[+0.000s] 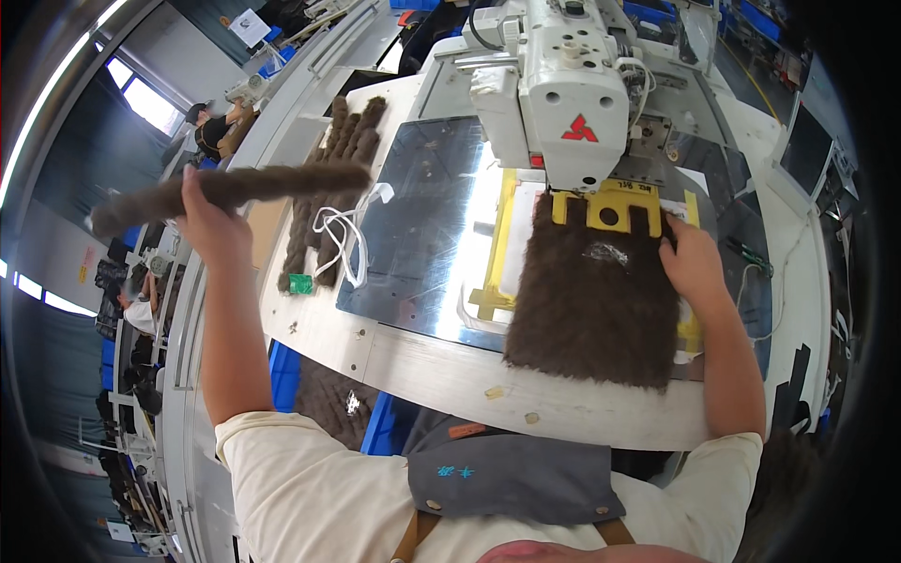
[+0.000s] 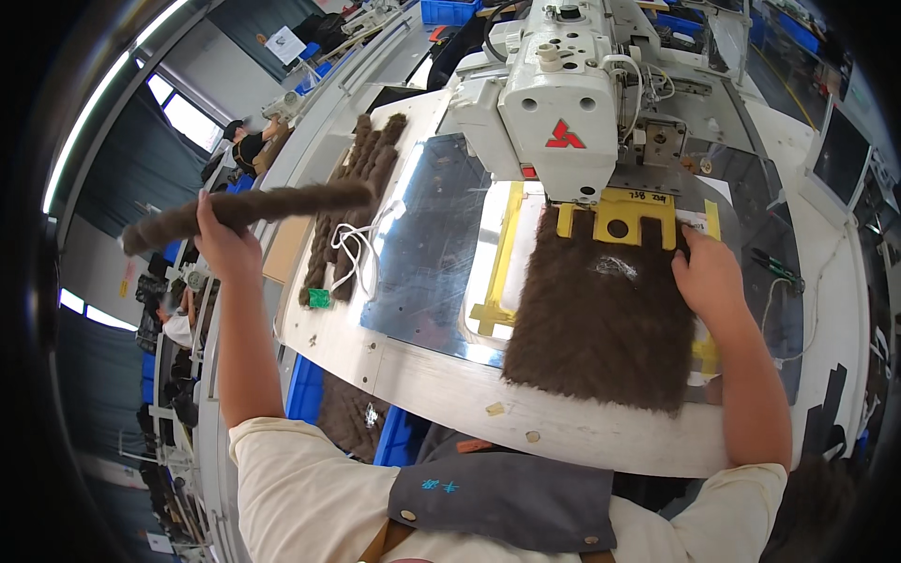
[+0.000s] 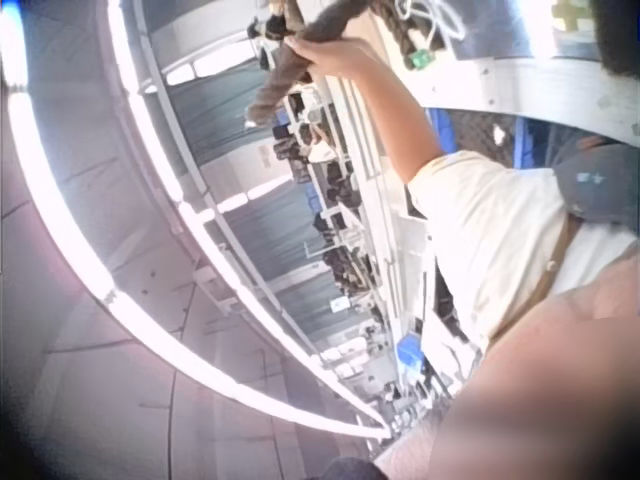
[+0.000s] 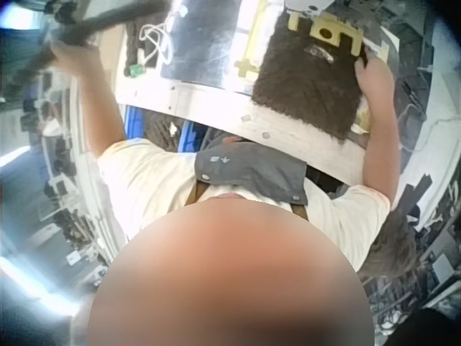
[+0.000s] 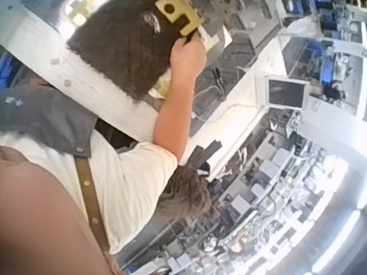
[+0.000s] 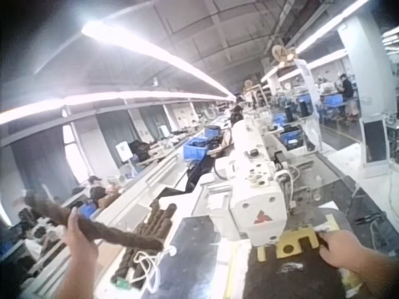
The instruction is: Sewing pieces of fur fabric together using an industrial sewing machine.
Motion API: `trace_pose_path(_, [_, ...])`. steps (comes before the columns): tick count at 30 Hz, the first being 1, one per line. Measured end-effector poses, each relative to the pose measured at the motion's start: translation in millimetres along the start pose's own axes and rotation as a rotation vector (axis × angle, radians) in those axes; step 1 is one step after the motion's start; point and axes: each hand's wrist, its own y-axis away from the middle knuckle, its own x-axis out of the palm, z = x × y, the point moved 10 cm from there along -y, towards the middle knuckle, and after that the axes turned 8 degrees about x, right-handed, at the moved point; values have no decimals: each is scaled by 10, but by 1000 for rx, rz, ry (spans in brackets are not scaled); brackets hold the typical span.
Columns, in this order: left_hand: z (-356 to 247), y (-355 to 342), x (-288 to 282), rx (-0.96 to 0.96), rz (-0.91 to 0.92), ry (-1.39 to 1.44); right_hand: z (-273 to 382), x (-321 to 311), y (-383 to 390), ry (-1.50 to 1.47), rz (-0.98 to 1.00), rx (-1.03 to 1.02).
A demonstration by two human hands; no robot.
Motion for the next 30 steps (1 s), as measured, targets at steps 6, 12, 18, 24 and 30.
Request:
trace_pose_path(6, [464, 1752, 723, -476, 547, 316, 1040, -528, 577, -347, 196, -343])
trace_pose_path(12, [805, 3369, 1112, -919, 1046, 237, 1432, -148, 975, -470, 511, -433])
trace_pose_path(18, [1360, 2038, 769, 255, 1068, -1151, 805, -15, 676, -168, 370, -344])
trace_pose_path(24, [2578, 1204, -285, 5, 1227, -1386, 832, 153, 704, -22, 449, -370])
trace_pose_path(30, [2847, 964, -550, -107, 1047, -1312, 772, 140, 719, -41, 414, -356])
